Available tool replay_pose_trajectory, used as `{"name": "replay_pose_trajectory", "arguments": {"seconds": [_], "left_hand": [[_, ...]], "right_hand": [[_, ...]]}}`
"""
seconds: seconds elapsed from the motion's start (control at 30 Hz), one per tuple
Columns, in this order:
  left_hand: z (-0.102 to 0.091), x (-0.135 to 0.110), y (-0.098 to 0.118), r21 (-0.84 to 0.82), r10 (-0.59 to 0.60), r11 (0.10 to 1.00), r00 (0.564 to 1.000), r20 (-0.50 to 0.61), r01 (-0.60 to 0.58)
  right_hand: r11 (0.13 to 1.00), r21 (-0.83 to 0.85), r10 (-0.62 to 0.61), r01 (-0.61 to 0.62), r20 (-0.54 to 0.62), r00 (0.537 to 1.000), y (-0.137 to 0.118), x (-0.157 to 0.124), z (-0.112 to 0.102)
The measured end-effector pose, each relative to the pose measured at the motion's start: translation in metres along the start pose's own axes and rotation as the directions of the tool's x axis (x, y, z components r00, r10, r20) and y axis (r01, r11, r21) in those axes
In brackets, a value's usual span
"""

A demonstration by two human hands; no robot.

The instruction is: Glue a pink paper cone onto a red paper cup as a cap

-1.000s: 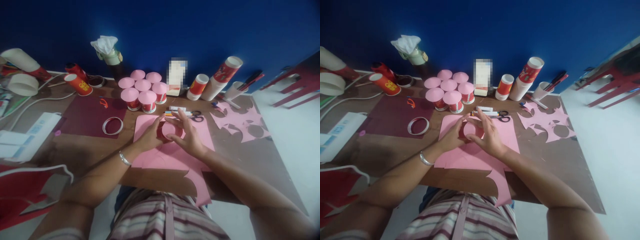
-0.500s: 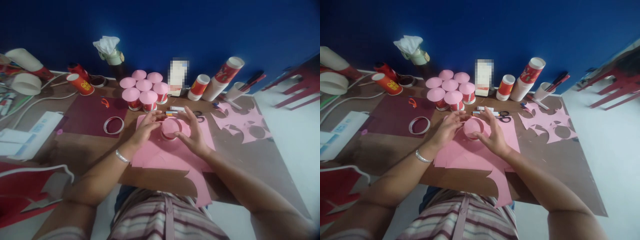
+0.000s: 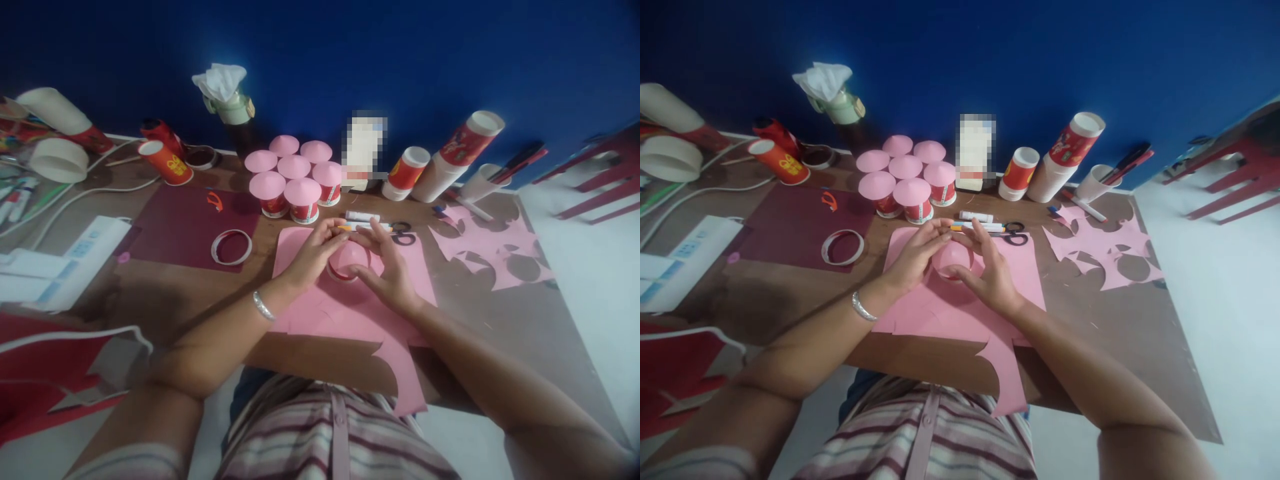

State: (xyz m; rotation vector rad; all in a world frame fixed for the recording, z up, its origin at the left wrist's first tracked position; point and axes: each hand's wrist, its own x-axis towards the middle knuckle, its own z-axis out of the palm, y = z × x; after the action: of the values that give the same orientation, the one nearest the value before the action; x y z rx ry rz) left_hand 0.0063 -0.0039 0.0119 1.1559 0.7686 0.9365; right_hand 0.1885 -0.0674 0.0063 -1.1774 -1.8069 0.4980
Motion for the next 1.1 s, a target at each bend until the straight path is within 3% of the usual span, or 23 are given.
{"name": "replay_pose_trajectory", "arguments": {"seconds": [0.47,0.6,0.73,0.9,1.1], "left_hand": [[0.002,-0.002,0.003,-0.107,-0.081,0.991,0.997,-0.014,0.079],[-0.001,-0.010,0.004,-0.127,-0.086,0.988,0.996,-0.008,0.084],[-0.011,-0.019,0.001,-0.072,-0.113,0.992,0.991,-0.067,0.108],[-0.015,-0.020,0.002,-0.053,-0.009,0.999,0.990,-0.142,0.002],[0.004,-0.017,0.004,-0.027,-0.007,1.000,0.998,-0.064,0.006]], "right_hand": [[1.000,0.023,-0.005,0.004,0.014,1.000,0.002,-0.002,-0.004],[0.994,0.106,0.021,-0.021,-0.002,1.000,0.003,-0.001,-0.004],[0.967,0.228,0.125,-0.111,-0.048,0.991,0.006,-0.002,-0.002],[0.926,0.298,0.273,-0.233,-0.100,0.957,0.010,-0.002,0.003],[0.893,0.343,0.331,-0.292,-0.059,0.942,0.004,0.002,0.009]]}}
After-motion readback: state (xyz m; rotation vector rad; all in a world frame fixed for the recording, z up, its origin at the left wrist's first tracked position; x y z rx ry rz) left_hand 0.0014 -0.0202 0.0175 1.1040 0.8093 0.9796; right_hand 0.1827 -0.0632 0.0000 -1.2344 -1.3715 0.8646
